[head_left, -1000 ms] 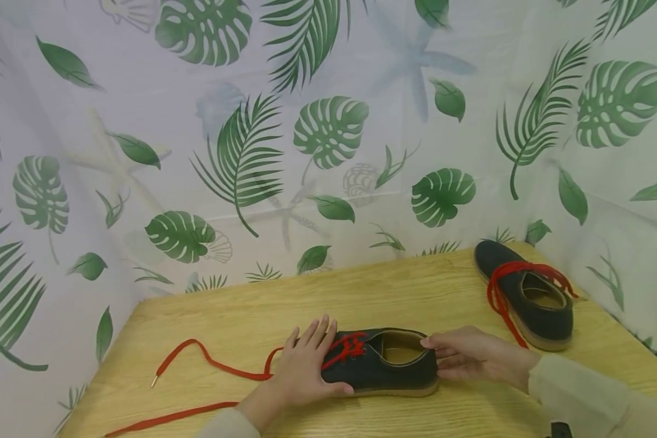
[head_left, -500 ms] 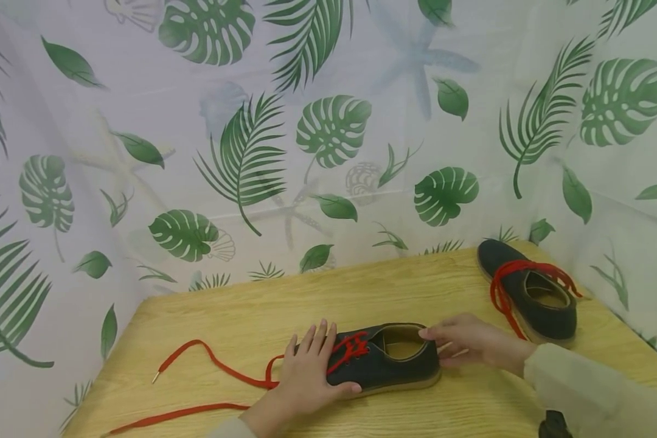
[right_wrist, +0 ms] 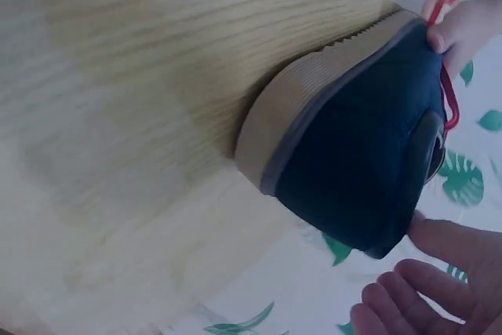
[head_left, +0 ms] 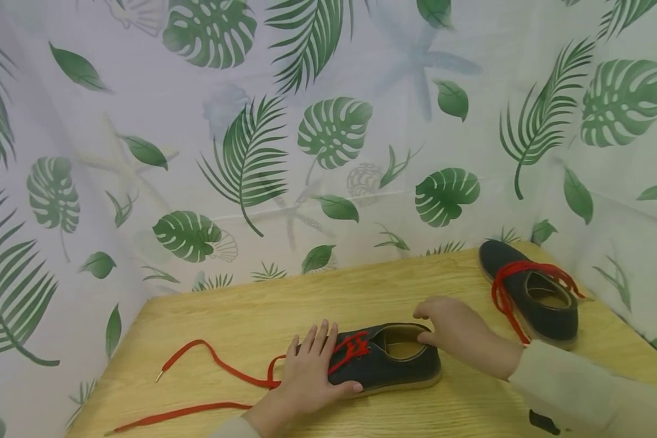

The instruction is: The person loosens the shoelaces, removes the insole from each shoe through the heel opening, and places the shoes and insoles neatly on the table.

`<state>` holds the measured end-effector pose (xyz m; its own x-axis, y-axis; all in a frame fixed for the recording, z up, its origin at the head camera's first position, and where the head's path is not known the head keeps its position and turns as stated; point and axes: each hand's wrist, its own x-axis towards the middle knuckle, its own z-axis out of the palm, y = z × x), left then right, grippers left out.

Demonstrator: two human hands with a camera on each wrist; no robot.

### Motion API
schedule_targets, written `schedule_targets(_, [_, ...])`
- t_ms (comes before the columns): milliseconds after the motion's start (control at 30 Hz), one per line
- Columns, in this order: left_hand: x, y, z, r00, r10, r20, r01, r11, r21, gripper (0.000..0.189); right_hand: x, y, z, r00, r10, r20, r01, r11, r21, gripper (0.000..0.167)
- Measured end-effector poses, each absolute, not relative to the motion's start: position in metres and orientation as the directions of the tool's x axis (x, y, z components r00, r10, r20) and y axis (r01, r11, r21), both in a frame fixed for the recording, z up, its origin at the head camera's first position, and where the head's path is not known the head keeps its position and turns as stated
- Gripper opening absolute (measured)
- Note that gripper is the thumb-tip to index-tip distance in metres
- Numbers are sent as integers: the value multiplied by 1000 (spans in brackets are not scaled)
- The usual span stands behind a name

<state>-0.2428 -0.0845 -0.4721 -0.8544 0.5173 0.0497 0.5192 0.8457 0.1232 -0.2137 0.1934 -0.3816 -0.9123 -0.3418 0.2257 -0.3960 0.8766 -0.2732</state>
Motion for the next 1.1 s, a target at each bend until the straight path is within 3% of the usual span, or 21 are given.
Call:
schedule_targets(100, [-242,-85,-473,-853,517,65,521,845,120,106,-213,187,-383,-825,-453,338,-523,838,-153,23])
schedule_targets(233, [-243,-86,-474,-854,515,68,519,845,126,105,-216,182,-387,-672,-576,464,-689,716,-108,15])
schedule_targets(300, [-244,-86,-474,-857,510,65,514,848,127,105,-218,179,-388,-644,-600,474,-715,693,-94,15])
schedule_targets(367, [-244,-86,-475,-860,506,63,510,851,124,106,-220,176,-390,-665,-606,435,-700,709,-82,14])
schedule_targets(467, [-245,-86,-475,-862,503,62,507,854,120,107,-223,167,-389,-749,-587,308,-637,766,-89,10])
schedule_targets(667, [-245,-84,-475,-862,504,52,506,854,122,107,-226,155,-390,-851,-512,113,-524,841,-133,18])
schedule_targets(867, [-245,-84,-473,-858,509,64,513,847,139,108,-227,146,-400,-895,-445,45,-446,883,-146,14])
schedule_targets(1100, [-244,-82,-472,-857,511,67,515,847,128,108,-227,144,-400,-897,-443,3,-439,889,-132,12])
